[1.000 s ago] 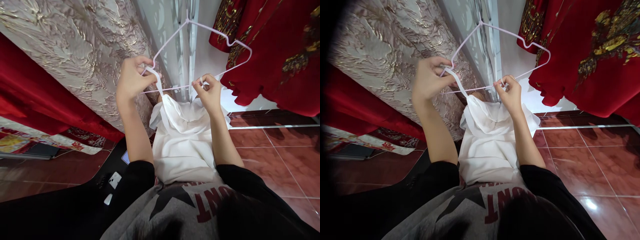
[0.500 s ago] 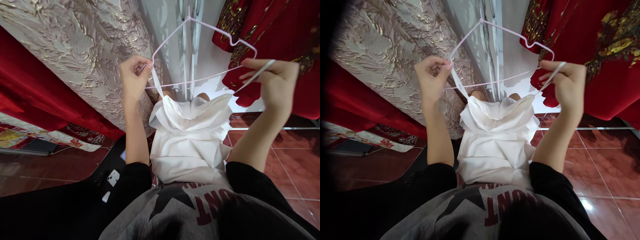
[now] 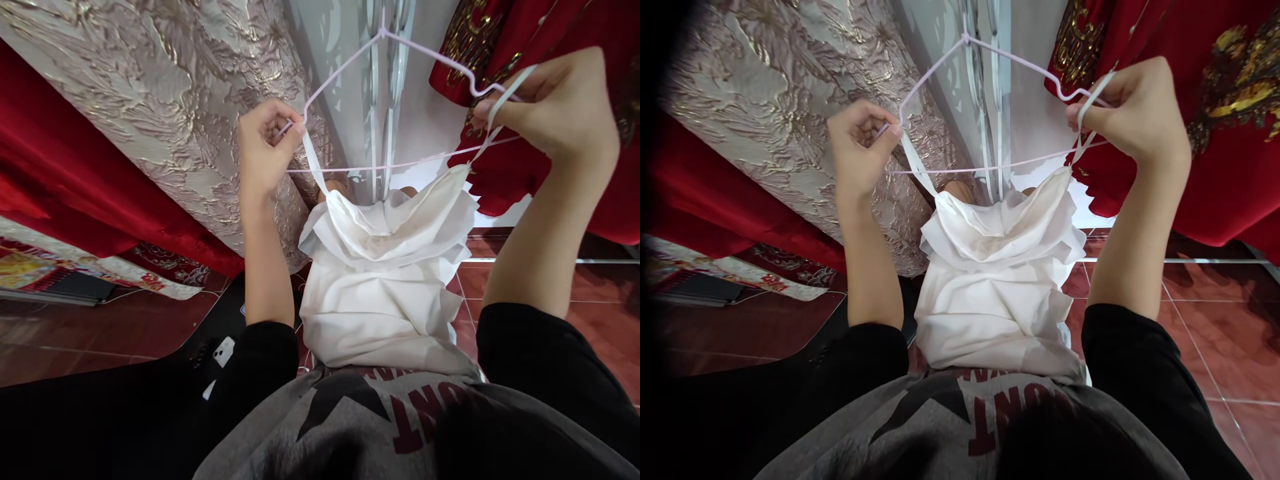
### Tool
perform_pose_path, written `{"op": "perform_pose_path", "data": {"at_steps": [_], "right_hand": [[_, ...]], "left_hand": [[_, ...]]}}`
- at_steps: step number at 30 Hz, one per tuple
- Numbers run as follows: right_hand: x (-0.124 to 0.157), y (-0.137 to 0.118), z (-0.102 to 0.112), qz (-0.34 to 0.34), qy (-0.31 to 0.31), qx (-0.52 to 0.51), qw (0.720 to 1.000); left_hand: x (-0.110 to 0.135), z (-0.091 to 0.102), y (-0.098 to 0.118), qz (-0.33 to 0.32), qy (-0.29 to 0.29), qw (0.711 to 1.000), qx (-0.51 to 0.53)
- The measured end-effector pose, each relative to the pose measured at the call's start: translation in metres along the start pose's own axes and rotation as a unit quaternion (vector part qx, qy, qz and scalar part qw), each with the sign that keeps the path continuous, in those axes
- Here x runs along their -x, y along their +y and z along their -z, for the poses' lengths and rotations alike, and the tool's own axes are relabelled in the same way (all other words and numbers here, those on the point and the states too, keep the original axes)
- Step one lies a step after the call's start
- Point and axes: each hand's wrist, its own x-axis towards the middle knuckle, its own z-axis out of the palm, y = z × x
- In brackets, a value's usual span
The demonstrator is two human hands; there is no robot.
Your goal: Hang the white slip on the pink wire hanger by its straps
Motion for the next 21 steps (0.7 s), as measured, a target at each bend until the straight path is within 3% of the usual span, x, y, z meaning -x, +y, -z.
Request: {"op": "perform_pose_path", "data": {"at_steps": [3,8,15,19,21], "right_hand": [[-0.007,-0.023,0.0,-0.031,-0.061,0.083,0.994],[-0.017,-0.043,-0.002,-0.083,-0.092,0.164,0.979],[-0.021,-0.043,-0.01,-0.036,-0.104,0.125,0.986],[-0.02,-0.058,-0.01,-0.084,-0.127,0.2,0.968],[-0.017,-0.066,-0.004,-0.101,-0.12,0.229,0.961]], "left_hand": [[0.002,0.0,0.0,-0.007,0.007,1.0,-0.01],[0.008,-0.007,0.003,-0.048,0.004,0.998,-0.038],[0.013,-0.013,0.008,-0.011,0.006,0.999,0.051],[0.015,-0.016,0.006,0.073,0.096,0.979,0.165],[0.017,-0.017,0.004,0.094,0.107,0.97,0.198]]}}
